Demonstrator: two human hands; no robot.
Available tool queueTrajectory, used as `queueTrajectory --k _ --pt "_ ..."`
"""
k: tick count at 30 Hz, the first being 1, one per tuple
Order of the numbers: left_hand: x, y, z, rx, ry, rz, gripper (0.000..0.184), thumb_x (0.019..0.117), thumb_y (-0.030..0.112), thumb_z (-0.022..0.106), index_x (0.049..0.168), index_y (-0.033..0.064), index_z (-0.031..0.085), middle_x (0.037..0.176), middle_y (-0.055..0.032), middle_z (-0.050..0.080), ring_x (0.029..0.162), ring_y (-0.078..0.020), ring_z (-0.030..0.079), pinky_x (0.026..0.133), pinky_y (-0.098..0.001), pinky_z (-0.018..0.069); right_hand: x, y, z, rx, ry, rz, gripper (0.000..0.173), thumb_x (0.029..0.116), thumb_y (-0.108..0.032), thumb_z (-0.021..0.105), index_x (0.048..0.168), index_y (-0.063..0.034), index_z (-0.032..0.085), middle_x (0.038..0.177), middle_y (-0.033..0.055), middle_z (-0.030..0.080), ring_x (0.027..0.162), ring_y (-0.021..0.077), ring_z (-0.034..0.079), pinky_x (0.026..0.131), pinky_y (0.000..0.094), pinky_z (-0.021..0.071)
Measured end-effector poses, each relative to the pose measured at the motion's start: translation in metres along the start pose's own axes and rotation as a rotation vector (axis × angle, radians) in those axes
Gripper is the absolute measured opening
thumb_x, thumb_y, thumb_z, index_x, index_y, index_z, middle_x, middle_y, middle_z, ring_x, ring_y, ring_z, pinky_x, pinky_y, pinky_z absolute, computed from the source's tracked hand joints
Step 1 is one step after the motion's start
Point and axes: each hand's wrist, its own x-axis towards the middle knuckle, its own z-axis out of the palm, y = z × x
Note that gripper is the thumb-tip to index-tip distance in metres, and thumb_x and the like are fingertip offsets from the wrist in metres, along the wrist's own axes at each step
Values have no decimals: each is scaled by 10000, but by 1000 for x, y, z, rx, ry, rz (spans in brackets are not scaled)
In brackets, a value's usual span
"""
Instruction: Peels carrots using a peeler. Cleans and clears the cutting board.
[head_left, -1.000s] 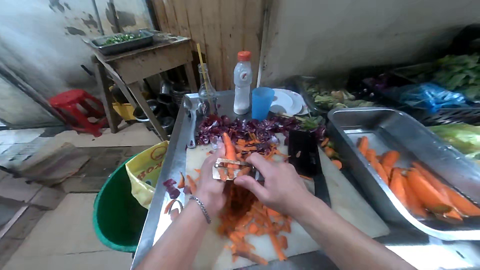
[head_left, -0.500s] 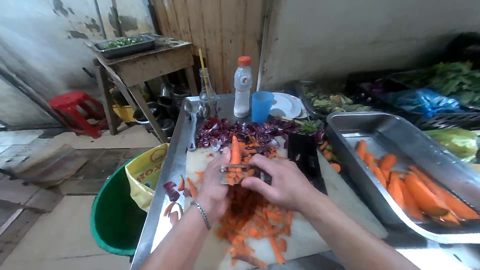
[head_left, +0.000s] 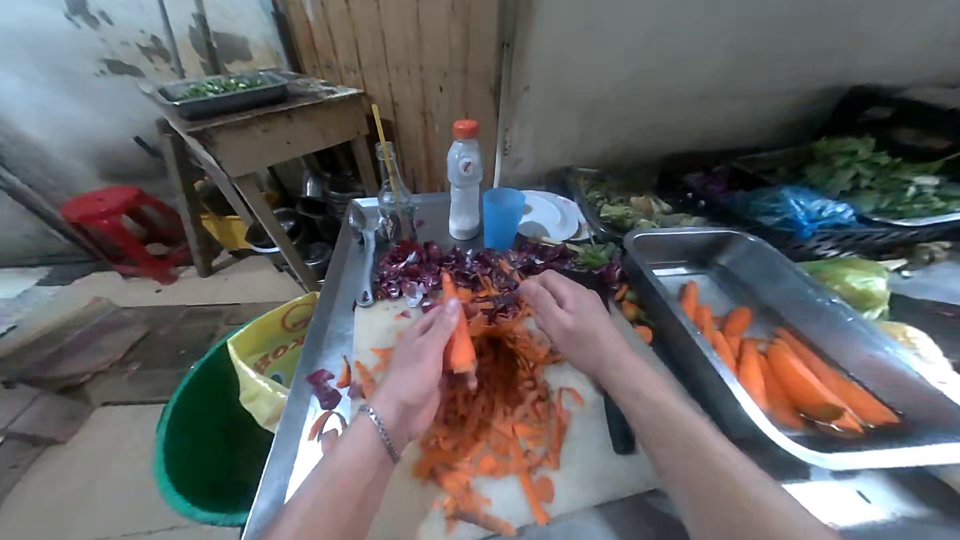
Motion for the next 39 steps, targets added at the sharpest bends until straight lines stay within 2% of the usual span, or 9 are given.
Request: queueTrajectory --k 5,13,15,17,20,24,27,31,39 --pt "4 0 1 -118 228 19 491 1083 536 368 1073 133 649 820 -44 657 637 -140 623 554 -293 543 -25 -23 32 -89 -74 -192 544 1016 -643 434 1106 -154 655 651 -6 586 566 166 602 519 430 527" --pt "3 -8 -1 -210 195 113 414 1083 476 429 1156 157 682 945 -26 701 812 -118 680 681 -282 576 -34 -31 44 -294 -16 -429 590 977 -719 417 1037 -179 647 547 -48 508 475 152 567 421 376 460" --pt "0 -7 1 -160 167 92 425 1094 471 399 1143 153 677 913 -32 691 761 -122 664 650 -288 566 -29 -27 40 -301 -18 -381 582 985 -695 436 1072 -168 667 571 -21 546 500 182 594 445 414 483" --pt "-4 -4 7 -87 117 81 466 1126 404 269 1058 92 608 766 -67 622 552 -133 582 491 -273 521 -21 -24 30 -257 -63 -231 544 1013 -640 466 1137 -148 663 647 31 609 593 239 642 539 486 523" --pt "-2 -5 10 -65 70 69 536 1123 457 250 1030 53 591 763 -97 610 522 -155 564 474 -280 520 -18 -15 21 -203 -55 -189 573 1011 -681 394 1126 -181 650 626 -13 564 563 184 598 506 438 499" --pt "2 -7 -3 -148 135 103 403 1073 484 439 1120 158 671 895 -25 690 765 -118 674 652 -296 578 -30 -25 31 -155 -157 -372 599 979 -733 388 1042 -203 660 581 -60 517 513 118 558 462 372 480" --pt "-1 -6 -4 -136 97 114 384 1075 466 446 1170 165 665 942 -21 691 805 -113 674 682 -289 578 -28 -24 33 -176 -102 -457 589 977 -714 415 1030 -186 670 585 -56 523 509 120 554 459 366 468" --pt "-6 -1 5 -72 43 32 470 1108 474 328 1136 117 633 775 -81 625 542 -143 569 475 -273 505 -21 -12 26 -237 -11 -479 615 982 -707 413 1039 -155 677 566 -46 516 476 134 530 447 373 461" --pt "-5 2 3 -44 15 31 499 1125 440 257 1178 105 623 760 -93 609 498 -138 538 443 -258 486 -13 -7 27 -256 28 -465 555 980 -684 451 1010 -172 661 555 -47 494 467 137 521 425 372 438"
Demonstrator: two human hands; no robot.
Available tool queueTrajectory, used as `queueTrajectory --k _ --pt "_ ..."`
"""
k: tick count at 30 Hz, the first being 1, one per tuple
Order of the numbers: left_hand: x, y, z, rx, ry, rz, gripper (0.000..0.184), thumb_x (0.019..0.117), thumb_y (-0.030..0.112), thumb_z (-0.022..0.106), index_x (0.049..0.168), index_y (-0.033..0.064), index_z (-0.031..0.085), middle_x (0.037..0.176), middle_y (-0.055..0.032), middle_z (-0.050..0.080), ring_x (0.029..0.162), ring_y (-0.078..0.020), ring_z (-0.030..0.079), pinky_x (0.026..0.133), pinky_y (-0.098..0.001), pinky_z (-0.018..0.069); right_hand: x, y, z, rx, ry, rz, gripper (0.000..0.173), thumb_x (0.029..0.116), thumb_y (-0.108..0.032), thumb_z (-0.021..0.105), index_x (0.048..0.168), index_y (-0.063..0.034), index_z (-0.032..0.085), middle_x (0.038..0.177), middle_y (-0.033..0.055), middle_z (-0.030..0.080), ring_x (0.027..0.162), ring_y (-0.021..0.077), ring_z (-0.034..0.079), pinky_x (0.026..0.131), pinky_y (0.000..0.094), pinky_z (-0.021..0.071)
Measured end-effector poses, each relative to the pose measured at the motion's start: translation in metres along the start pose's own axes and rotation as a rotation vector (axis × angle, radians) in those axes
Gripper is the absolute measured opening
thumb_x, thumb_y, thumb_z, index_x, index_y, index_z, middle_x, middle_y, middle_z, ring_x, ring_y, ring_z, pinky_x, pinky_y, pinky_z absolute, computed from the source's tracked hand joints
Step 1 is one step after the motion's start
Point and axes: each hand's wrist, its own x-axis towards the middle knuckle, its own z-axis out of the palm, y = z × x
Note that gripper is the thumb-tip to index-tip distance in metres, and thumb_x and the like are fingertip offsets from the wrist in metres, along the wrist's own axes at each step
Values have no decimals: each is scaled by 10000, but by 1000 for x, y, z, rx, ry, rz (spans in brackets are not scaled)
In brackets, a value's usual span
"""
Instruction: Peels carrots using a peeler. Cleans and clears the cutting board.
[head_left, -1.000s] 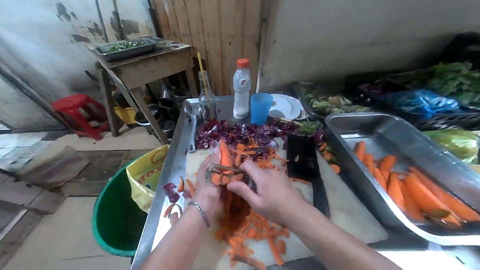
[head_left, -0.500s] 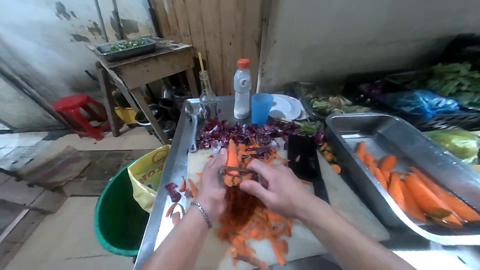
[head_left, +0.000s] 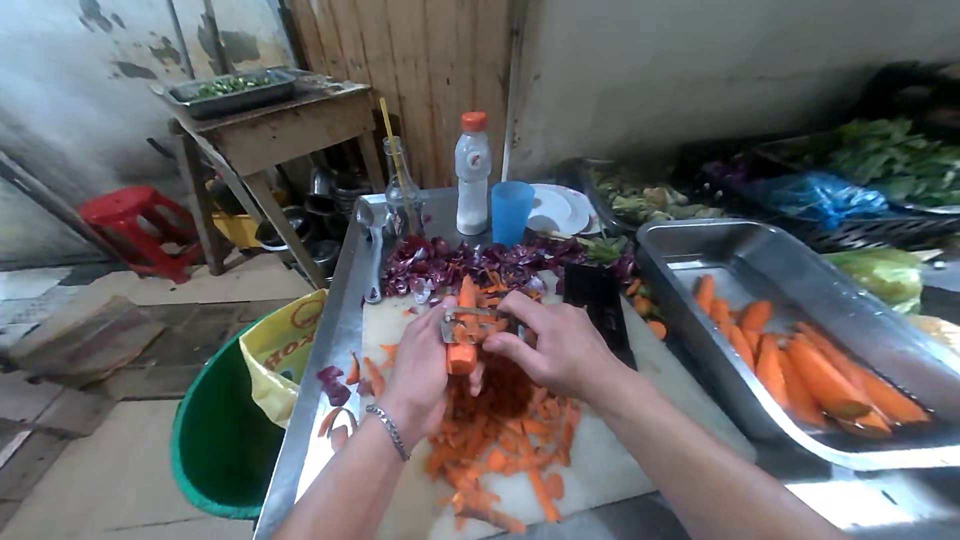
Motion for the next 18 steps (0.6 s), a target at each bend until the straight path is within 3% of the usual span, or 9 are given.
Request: queueTrajectory --k 7,11,14,18 --pt "0 -3 -2 -49 1 6 490 1125 433 254 1092 109 620 729 -79 598 517 -142 544 470 -270 493 -2 -10 2 -36 32 8 564 972 -680 469 1025 -159 678 571 -37 533 483 152 558 433 383 465" --pt "-1 -6 -1 -28 -30 8 385 1130 297 280 1115 89 604 740 -90 601 512 -137 546 475 -268 503 1 -2 2 -22 5 31 542 985 -647 492 1043 -142 680 570 -18 520 480 172 544 447 399 467" --pt "-3 -4 -1 28 -101 5 484 1131 408 240 1192 71 581 825 -120 643 511 -142 561 478 -262 517 7 14 -10 -11 -43 273 550 1019 -623 471 1136 -121 666 665 81 619 615 299 649 552 538 526" --pt "0 -6 -1 70 -109 25 454 1128 394 273 1298 102 576 878 -127 649 568 -168 597 524 -293 549 4 15 -15 102 -56 335 579 1016 -664 398 1107 -155 658 660 13 582 582 206 604 532 470 511"
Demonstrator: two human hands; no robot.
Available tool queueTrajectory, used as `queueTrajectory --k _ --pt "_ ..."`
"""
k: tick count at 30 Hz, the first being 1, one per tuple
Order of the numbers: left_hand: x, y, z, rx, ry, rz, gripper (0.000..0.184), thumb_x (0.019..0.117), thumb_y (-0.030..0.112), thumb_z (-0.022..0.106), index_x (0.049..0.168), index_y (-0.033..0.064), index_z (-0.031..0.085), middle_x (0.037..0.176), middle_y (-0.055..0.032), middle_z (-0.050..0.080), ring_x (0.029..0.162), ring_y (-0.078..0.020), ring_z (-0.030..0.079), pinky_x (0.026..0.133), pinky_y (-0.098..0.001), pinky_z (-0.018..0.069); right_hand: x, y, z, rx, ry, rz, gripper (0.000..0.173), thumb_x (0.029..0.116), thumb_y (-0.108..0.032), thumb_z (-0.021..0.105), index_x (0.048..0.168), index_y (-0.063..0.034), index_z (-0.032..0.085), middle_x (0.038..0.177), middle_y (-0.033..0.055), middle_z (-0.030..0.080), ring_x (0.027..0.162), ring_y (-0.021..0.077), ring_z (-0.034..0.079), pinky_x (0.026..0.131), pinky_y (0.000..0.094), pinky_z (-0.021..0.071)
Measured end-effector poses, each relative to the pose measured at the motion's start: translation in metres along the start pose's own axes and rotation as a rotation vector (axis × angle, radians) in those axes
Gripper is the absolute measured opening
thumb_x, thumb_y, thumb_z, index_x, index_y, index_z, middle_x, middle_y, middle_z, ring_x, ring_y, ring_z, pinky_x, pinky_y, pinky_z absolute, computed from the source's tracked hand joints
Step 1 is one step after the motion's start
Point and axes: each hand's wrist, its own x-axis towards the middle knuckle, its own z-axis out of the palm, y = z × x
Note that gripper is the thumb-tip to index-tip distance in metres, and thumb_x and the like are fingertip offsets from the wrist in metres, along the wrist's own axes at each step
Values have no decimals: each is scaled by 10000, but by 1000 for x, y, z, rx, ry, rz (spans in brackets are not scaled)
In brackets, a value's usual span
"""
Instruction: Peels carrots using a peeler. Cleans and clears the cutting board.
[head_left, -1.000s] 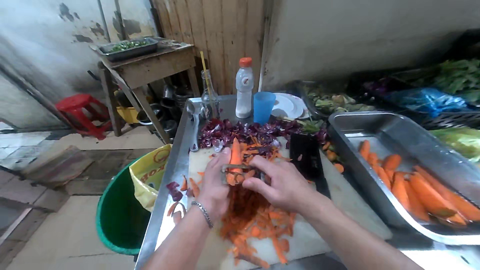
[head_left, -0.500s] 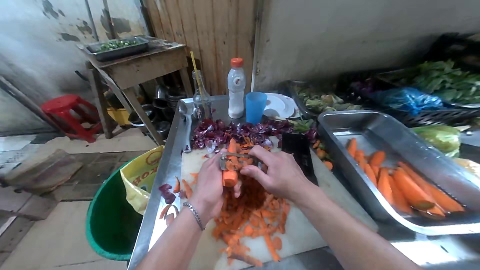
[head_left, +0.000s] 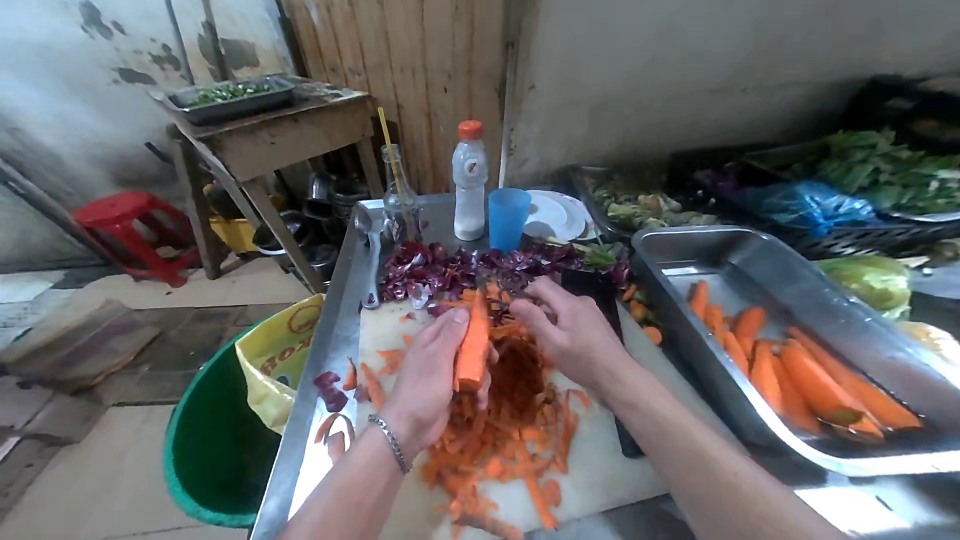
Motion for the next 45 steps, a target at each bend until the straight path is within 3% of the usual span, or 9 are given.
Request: queueTrajectory --k 4,11,16,19,22,28,31,35,45 --pt "0 -1 -1 3 79 4 372 1121 282 294 1182 100 614 793 -110 634 576 -173 598 533 -307 546 -10 -22 8 -68 -31 -143 539 995 -678 433 1043 -187 652 567 -44 506 491 148 537 466 398 459" --pt "4 0 -4 44 3 -43 472 1130 395 262 1129 57 592 861 -128 647 548 -156 581 508 -272 532 -2 -13 11 -161 -10 -3 623 989 -737 367 1056 -181 641 617 14 557 580 231 615 508 454 483" --pt "-1 0 -7 30 -116 -10 464 1116 409 289 1367 129 561 863 -125 647 549 -155 580 502 -277 530 13 3 1 -52 5 169 630 1026 -668 395 1108 -100 655 766 127 653 731 346 674 634 599 527" --pt "2 2 -4 39 -72 -27 469 1111 459 311 1329 123 555 905 -114 642 589 -165 606 532 -290 560 12 10 -11 76 6 233 607 1035 -663 368 1058 -127 653 777 77 630 703 260 643 649 527 522" --pt "3 6 -7 -10 34 -38 383 1102 390 426 1324 110 564 882 -113 619 617 -174 621 557 -304 578 7 1 -8 193 -21 177 560 1055 -613 382 1072 -128 662 750 39 587 644 196 585 617 458 507" --pt "6 4 -1 -143 252 -23 535 1117 484 255 1163 80 603 815 -88 619 550 -163 595 485 -294 546 -8 -22 2 100 -73 76 548 1034 -643 386 1145 -170 640 700 16 590 618 196 605 557 460 511" --pt "8 -3 -5 -102 376 44 468 1100 482 359 1095 129 666 806 -43 661 642 -139 625 565 -302 540 -21 -38 22 60 -83 -52 594 1006 -698 386 1107 -172 643 625 -22 561 543 159 585 493 413 509" --pt "8 -11 -16 -179 339 160 406 1070 506 442 1101 167 662 817 -5 662 667 -80 633 590 -238 541 -33 -57 37 -35 -143 -150 598 990 -725 392 1104 -188 629 588 -44 542 529 147 595 488 395 507" --pt "3 -3 -2 -474 264 84 439 1046 579 438 1053 192 646 818 10 674 695 -71 661 611 -237 558 -32 -54 42 -153 71 -317 586 983 -712 413 1014 -167 627 528 -62 483 445 133 537 403 350 442"
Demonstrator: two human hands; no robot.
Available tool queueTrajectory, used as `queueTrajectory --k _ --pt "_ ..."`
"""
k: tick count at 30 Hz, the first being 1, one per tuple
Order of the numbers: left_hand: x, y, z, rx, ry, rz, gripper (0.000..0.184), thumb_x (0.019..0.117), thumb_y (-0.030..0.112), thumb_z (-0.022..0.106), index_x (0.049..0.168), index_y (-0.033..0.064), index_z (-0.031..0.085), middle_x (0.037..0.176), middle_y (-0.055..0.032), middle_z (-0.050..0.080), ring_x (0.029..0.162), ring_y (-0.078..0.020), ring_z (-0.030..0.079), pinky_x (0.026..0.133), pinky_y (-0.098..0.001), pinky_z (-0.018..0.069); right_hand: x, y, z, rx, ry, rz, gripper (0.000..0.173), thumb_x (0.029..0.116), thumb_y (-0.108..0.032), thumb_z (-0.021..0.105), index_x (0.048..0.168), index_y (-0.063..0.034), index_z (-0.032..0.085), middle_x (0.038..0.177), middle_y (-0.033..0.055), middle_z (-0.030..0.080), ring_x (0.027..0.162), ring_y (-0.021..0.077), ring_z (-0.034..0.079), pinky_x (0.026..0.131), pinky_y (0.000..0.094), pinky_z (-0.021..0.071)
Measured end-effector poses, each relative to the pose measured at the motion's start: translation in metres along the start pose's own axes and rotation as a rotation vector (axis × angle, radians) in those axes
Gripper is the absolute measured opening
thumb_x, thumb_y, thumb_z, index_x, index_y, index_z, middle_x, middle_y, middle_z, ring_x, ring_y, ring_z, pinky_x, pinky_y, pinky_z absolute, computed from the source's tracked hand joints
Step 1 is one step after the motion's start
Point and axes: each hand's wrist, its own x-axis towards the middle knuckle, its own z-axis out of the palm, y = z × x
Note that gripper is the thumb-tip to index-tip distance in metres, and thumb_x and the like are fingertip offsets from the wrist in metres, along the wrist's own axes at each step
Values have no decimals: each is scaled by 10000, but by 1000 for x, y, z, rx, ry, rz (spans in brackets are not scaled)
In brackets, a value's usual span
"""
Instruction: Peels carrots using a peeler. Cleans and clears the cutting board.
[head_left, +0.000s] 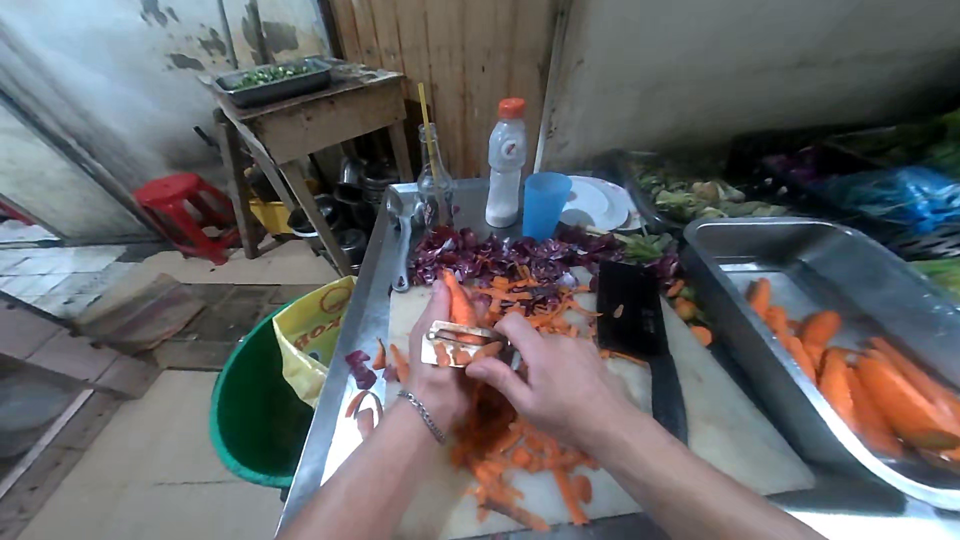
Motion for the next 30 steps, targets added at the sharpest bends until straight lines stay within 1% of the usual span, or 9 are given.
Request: queueTrajectory --k 7,11,13,16,19,21,24,27,30 --pt "0 4 -1 -16 -45 -63 430 1046 570 443 1070 194 651 850 -1 690 720 -83 677 625 -247 568 2 6 1 -43 65 -63 572 985 -700 414 971 -168 622 514 -63 460 422 134 513 378 338 407" --pt "-2 9 4 155 -14 -74 556 1050 636 336 1032 162 625 709 -16 575 478 -83 500 418 -213 430 12 21 -16 -17 -91 223 619 1011 -686 396 1121 -131 645 620 46 597 580 279 650 513 507 516" --pt "-1 8 5 185 -11 -78 556 1049 639 332 1031 160 613 712 -27 571 475 -101 499 415 -228 434 11 28 -18 -1 -65 247 646 994 -726 361 1095 -152 640 595 13 562 552 238 621 488 473 496" --pt "1 6 -2 122 -41 -76 488 1044 602 406 1089 185 656 812 -8 653 646 -94 627 556 -252 535 1 16 -14 82 -87 96 612 977 -724 407 1029 -163 647 567 -38 531 504 163 585 452 412 489" --pt "3 5 -7 83 -115 -50 462 1051 575 426 1101 179 659 843 -1 665 702 -78 655 599 -232 557 2 10 -6 55 -40 -31 590 972 -723 413 1009 -183 647 542 -65 504 464 126 556 412 361 459" --pt "0 7 -2 166 -58 -87 505 1047 604 399 1107 177 662 831 -16 669 672 -95 646 566 -243 540 5 18 -7 -5 7 -38 598 973 -713 418 979 -163 652 537 -43 509 460 160 566 401 381 455" --pt "-3 5 6 268 -44 -152 569 1068 609 297 1055 138 615 706 -47 582 484 -114 523 420 -236 447 10 35 -17 -42 -32 108 578 999 -666 437 1061 -137 659 580 10 563 521 230 616 461 455 491" --pt "-4 2 4 320 -196 -147 593 1092 566 246 1046 78 580 724 -75 575 498 -130 536 457 -246 486 13 47 -26 4 -66 259 586 1018 -663 394 1120 -141 640 606 27 564 548 250 614 487 478 490" --pt "-3 1 5 340 -130 -96 465 1110 475 311 1118 123 614 765 -75 616 527 -135 569 460 -260 500 7 38 -24 88 -57 166 609 992 -704 393 1062 -156 651 598 -22 551 524 171 588 467 423 495"
